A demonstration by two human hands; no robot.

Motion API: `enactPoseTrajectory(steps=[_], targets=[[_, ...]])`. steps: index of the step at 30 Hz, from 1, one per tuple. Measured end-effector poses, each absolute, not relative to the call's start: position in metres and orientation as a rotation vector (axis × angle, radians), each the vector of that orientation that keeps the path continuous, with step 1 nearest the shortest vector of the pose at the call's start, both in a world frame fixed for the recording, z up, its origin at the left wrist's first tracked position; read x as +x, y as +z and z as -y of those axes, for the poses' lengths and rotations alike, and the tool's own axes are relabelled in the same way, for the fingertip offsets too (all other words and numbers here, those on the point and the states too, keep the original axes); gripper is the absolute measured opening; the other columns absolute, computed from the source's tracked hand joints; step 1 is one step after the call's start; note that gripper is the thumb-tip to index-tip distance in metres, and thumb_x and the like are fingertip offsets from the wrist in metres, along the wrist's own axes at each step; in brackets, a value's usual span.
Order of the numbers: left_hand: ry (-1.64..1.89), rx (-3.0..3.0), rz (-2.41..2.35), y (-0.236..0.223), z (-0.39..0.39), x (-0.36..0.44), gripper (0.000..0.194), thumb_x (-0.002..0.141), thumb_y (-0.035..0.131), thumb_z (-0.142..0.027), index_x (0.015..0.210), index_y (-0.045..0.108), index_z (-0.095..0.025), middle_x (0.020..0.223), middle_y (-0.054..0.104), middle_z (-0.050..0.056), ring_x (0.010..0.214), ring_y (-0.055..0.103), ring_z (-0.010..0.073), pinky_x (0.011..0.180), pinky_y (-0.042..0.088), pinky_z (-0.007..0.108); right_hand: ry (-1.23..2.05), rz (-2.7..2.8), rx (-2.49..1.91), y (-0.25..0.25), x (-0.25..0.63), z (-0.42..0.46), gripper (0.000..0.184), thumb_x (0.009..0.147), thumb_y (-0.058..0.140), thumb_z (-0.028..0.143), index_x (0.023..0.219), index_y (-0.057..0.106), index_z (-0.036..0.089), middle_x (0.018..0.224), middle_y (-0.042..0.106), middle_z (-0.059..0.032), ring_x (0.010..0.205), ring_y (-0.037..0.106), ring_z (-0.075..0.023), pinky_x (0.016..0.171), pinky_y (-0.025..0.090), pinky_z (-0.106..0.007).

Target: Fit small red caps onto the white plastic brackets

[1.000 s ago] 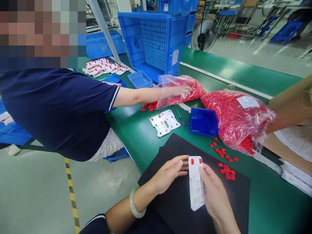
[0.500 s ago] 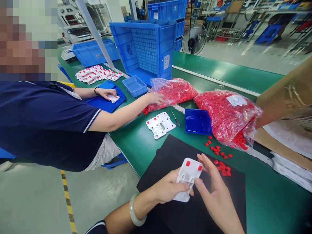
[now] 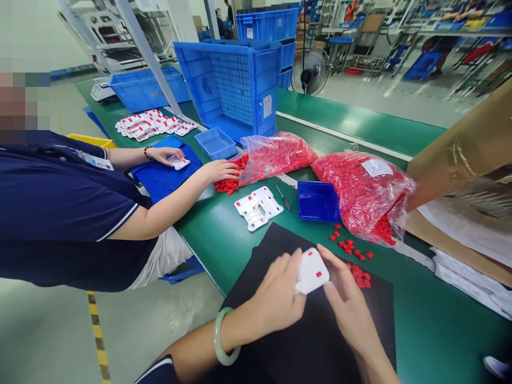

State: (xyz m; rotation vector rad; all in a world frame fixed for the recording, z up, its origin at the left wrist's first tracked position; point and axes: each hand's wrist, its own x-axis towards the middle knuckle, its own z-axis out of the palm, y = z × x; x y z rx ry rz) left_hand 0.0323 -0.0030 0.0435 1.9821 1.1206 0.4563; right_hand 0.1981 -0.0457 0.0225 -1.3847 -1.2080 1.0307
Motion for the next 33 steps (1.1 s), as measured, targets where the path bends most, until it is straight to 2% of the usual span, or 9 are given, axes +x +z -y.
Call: enactPoseTrajectory(steps=[2,4,9,16,20,22,25,30,33], targets=[[0.46,2.232,-1.323,0.048,-0.001,0.036,0.069,0.072,0.049,-0.013,0.141,0.039,-0.013,0.11,0.055,0.014,0.097,0.048,0.0301,0.086,0.04,0.047,1.005,1.118,-1.395,0.017,0.198,0.05,0.035,0.094,0.048,0.043,0.123,0.052,0.023,0.12,0.061,-0.0101,0.116,0.057,-0.024,0.097,0.048,-0.038],[0.419,2.39,-1.384,0.051,-0.003,0.038,0.078,0.071,0.05,-0.013,0.146,0.03,-0.009,0.109,0.053,0.015,0.093,0.046,0.0305,0.081,0.041,0.047,1.003,1.145,-1.456,0.02,0.196,0.056,0.031,0.095,0.046,0.044,0.114,0.055,0.022,0.108,0.065,-0.0082,0.099,0.063,-0.0215,0.082,0.053,-0.032],[0.4,2.534,-1.355,0.051,0.001,0.04,0.078,0.072,0.05,-0.013,0.147,0.027,-0.008,0.104,0.054,0.013,0.087,0.046,0.0273,0.072,0.04,0.041,0.932,1.259,-1.623,0.044,0.184,0.064,0.024,0.093,0.049,0.044,0.097,0.058,0.021,0.085,0.066,-0.0022,0.071,0.061,-0.0158,0.062,0.05,-0.023],[0.463,2.329,-1.332,0.041,-0.001,0.041,0.075,0.074,0.047,-0.012,0.146,0.029,-0.006,0.105,0.055,0.016,0.09,0.049,0.0298,0.076,0.04,0.044,0.782,1.218,-1.633,0.041,0.17,0.06,0.021,0.093,0.051,0.04,0.09,0.059,0.021,0.078,0.063,-0.0001,0.067,0.057,-0.0139,0.062,0.048,-0.023],[0.57,1.547,-0.967,0.034,-0.022,0.029,0.067,0.071,0.052,-0.016,0.137,0.043,-0.017,0.11,0.061,0.012,0.086,0.056,0.0234,0.079,0.043,0.039,0.894,1.324,-1.574,0.033,0.185,0.053,0.034,0.091,0.053,0.043,0.118,0.057,0.023,0.109,0.067,-0.0063,0.089,0.064,-0.0178,0.074,0.054,-0.026],[0.584,0.97,-0.725,0.031,-0.032,0.022,0.059,0.072,0.054,-0.025,0.131,0.048,-0.016,0.103,0.064,0.01,0.073,0.057,0.0174,0.072,0.045,0.034,0.889,1.31,-1.581,0.028,0.198,0.052,0.043,0.092,0.05,0.047,0.128,0.052,0.025,0.12,0.065,-0.0078,0.097,0.064,-0.0184,0.081,0.054,-0.029],[0.602,0.455,-0.473,0.028,-0.043,0.014,0.058,0.079,0.057,-0.043,0.127,0.053,-0.012,0.099,0.067,0.012,0.069,0.06,0.0153,0.071,0.046,0.031,0.828,1.22,-1.718,0.017,0.217,0.058,0.044,0.094,0.043,0.052,0.127,0.054,0.026,0.122,0.066,-0.0079,0.099,0.066,-0.0186,0.084,0.055,-0.031],[0.621,0.369,-0.391,0.031,-0.049,0.01,0.078,0.082,0.042,-0.074,0.123,0.061,-0.01,0.107,0.068,0.016,0.07,0.061,0.0173,0.067,0.046,0.032,0.782,1.384,-1.928,-0.014,0.238,0.077,0.041,0.086,0.054,0.057,0.116,0.064,0.03,0.114,0.07,-0.0048,0.091,0.071,-0.0213,0.057,0.058,-0.024],[0.643,0.567,-0.504,0.037,-0.06,0.001,0.096,0.079,0.021,-0.085,0.123,0.061,-0.01,0.115,0.065,0.019,0.066,0.057,0.0163,0.062,0.045,0.032,0.547,1.675,-1.805,-0.049,0.244,0.088,0.034,0.084,0.06,0.051,0.11,0.068,0.031,0.106,0.074,-0.0028,0.089,0.072,-0.0221,0.066,0.061,-0.027]])
